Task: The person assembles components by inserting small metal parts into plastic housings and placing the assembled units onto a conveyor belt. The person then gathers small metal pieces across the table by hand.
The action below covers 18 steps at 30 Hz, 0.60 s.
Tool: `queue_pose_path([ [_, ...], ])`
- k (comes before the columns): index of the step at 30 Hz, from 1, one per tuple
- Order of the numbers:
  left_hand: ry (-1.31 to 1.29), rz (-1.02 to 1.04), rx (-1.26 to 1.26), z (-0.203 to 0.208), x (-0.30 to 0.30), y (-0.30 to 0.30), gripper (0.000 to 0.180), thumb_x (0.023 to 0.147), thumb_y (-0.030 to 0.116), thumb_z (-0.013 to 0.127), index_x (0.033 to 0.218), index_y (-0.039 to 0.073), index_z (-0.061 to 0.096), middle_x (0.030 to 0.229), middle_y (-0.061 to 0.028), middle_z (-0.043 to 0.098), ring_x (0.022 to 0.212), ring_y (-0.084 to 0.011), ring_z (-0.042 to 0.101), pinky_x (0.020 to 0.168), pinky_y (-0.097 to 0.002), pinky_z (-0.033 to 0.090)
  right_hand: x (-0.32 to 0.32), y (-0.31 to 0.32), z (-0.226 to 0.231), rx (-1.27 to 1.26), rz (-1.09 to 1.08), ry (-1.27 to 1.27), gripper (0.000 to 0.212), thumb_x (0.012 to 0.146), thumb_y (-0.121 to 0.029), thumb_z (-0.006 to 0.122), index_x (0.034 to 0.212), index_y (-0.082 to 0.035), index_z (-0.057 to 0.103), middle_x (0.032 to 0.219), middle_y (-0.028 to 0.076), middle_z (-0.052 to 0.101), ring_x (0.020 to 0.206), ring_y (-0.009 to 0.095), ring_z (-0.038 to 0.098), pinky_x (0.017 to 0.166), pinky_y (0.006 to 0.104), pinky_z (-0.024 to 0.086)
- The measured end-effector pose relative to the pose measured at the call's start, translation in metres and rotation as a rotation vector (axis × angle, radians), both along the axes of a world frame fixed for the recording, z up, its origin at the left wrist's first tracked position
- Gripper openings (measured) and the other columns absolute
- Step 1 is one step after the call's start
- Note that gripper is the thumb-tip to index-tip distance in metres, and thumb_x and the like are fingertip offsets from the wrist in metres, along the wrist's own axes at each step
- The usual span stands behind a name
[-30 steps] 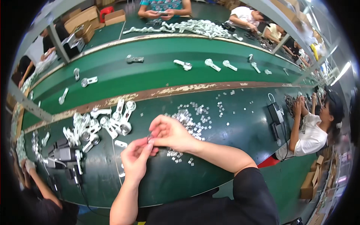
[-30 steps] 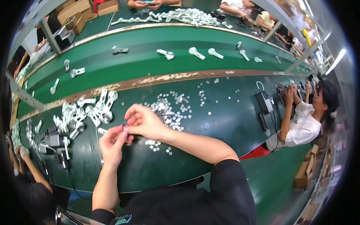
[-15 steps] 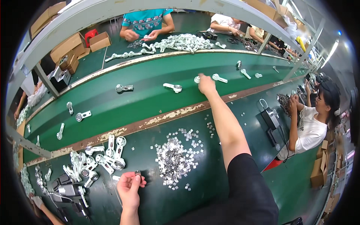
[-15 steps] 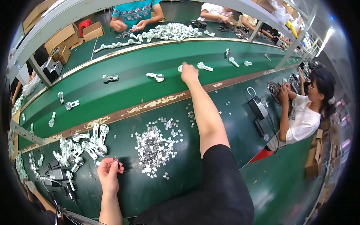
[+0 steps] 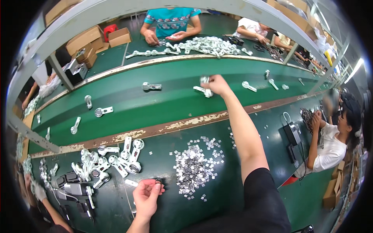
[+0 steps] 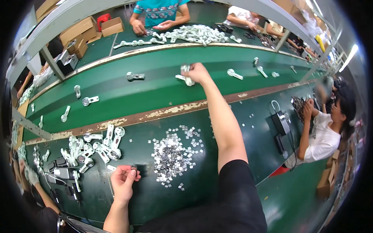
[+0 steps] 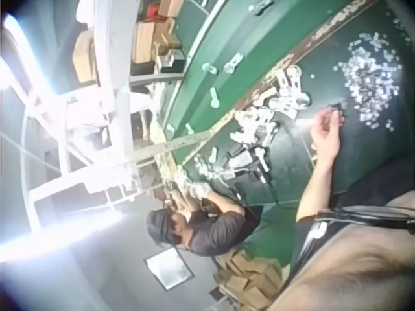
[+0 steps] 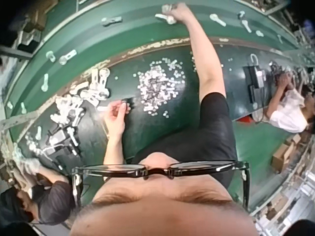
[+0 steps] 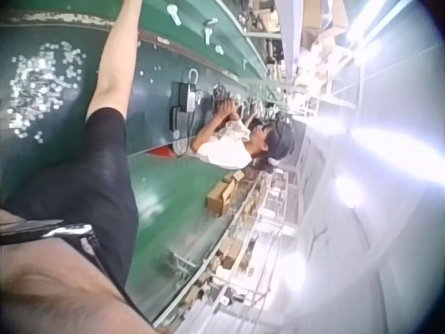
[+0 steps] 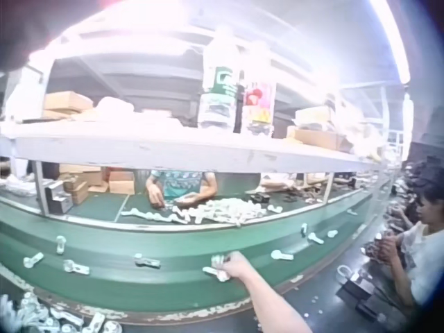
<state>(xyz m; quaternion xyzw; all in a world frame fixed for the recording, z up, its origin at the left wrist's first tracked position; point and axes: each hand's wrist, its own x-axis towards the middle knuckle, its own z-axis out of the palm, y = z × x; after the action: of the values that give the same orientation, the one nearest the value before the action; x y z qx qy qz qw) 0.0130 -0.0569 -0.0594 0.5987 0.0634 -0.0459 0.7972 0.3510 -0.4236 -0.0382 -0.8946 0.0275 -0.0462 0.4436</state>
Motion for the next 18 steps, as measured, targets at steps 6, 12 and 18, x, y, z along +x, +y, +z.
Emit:
queue_pose_path([
  [6, -0.013, -0.035, -0.009, -0.004, 0.002, -0.006, 0.014, 0.091, 0.0, 0.064, 0.104, -0.001, 0.058, 0.092, -0.0096, 0.068, 0.08, -0.0147, 0.067, 0.072, -0.0261, 0.055, -0.027, 0.05, -0.008, -0.5, 0.025, -0.109, 0.029, 0.075, -0.012, 0.074, 0.099, -0.004, 0.06, 0.095, 0.02, 0.067, 0.095, 0.037, 0.064, 0.08, 0.0433, 0.051],
  [12, -0.092, -0.043, 0.061, 0.0, -0.003, -0.005, 0.012, 0.091, 0.002, 0.065, 0.101, -0.003, 0.061, 0.09, -0.0086, 0.07, 0.078, -0.0121, 0.068, 0.07, -0.0231, 0.054, -0.143, 0.178, 0.018, -0.145, 0.683, -0.15, 0.031, 0.075, -0.012, 0.077, 0.096, -0.004, 0.055, 0.092, 0.015, 0.064, 0.09, 0.029, 0.064, 0.079, 0.0386, 0.049],
  [18, -0.038, 0.012, -0.07, 0.003, 0.01, 0.002, 0.016, 0.093, 0.007, 0.064, 0.105, -0.002, 0.06, 0.094, -0.0091, 0.07, 0.087, -0.0125, 0.068, 0.074, -0.0239, 0.053, -0.206, 0.226, -0.001, -0.364, 0.769, -0.422, 0.028, 0.075, -0.015, 0.076, 0.095, -0.007, 0.06, 0.122, 0.015, 0.062, 0.117, 0.036, 0.054, 0.098, 0.0469, 0.042],
])
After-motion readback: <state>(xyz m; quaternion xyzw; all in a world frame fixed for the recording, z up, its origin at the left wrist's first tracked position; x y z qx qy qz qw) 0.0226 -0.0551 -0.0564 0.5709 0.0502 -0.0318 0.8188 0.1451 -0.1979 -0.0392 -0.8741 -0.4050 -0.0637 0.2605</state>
